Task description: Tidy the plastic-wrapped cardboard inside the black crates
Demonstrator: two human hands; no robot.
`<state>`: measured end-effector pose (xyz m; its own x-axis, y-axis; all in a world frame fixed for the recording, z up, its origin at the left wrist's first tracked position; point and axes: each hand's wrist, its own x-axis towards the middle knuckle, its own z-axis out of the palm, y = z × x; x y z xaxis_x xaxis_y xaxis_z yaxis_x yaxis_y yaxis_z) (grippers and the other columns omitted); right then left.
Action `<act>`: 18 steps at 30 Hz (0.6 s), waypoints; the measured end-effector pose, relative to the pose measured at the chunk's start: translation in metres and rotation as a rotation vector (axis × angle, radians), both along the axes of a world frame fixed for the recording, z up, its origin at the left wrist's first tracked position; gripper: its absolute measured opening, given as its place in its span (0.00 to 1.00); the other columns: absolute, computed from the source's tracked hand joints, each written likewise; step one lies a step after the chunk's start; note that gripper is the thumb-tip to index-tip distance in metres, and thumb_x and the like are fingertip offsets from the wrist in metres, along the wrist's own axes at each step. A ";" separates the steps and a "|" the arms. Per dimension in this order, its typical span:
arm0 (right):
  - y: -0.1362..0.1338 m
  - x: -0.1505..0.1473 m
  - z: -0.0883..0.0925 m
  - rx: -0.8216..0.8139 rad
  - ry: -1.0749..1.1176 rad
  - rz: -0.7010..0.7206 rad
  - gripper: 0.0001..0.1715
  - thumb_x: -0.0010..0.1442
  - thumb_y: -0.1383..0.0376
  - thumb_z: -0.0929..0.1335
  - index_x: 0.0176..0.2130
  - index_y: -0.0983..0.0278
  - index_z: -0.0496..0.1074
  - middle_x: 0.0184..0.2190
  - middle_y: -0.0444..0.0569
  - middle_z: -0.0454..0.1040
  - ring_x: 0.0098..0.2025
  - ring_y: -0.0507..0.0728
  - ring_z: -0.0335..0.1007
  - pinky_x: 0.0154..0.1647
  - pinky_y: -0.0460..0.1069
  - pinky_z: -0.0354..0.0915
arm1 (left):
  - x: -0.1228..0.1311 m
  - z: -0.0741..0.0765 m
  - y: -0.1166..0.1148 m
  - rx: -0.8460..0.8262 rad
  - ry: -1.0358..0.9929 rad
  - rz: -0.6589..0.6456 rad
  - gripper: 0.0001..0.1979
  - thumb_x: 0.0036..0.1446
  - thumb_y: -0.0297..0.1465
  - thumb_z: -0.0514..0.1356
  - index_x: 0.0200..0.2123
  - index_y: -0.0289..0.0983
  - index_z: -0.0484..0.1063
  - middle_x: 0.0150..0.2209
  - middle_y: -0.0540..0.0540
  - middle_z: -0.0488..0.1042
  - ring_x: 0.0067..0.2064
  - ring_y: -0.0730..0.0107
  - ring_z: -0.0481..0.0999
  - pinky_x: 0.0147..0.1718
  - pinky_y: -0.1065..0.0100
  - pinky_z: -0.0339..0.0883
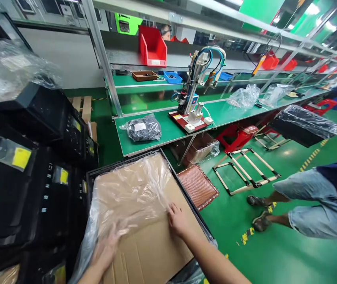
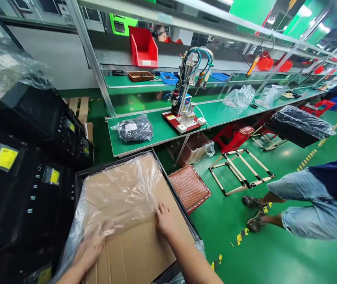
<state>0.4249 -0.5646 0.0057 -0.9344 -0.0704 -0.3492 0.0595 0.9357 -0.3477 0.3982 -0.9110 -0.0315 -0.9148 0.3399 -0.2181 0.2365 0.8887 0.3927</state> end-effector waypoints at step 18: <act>0.038 -0.358 -0.005 0.099 0.262 -0.130 0.34 0.65 0.58 0.58 0.65 0.70 0.53 0.67 0.63 0.53 0.68 0.66 0.47 0.61 0.65 0.56 | -0.321 0.050 -0.052 -0.159 0.056 0.848 0.32 0.64 0.45 0.49 0.67 0.38 0.52 0.64 0.36 0.59 0.65 0.52 0.59 0.61 0.56 0.55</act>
<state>0.0666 -0.5271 0.0010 -0.9925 0.0777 -0.0947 0.1010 0.9564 -0.2740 0.0775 -0.9628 0.0183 -0.8565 -0.4931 -0.1523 -0.5161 0.8172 0.2567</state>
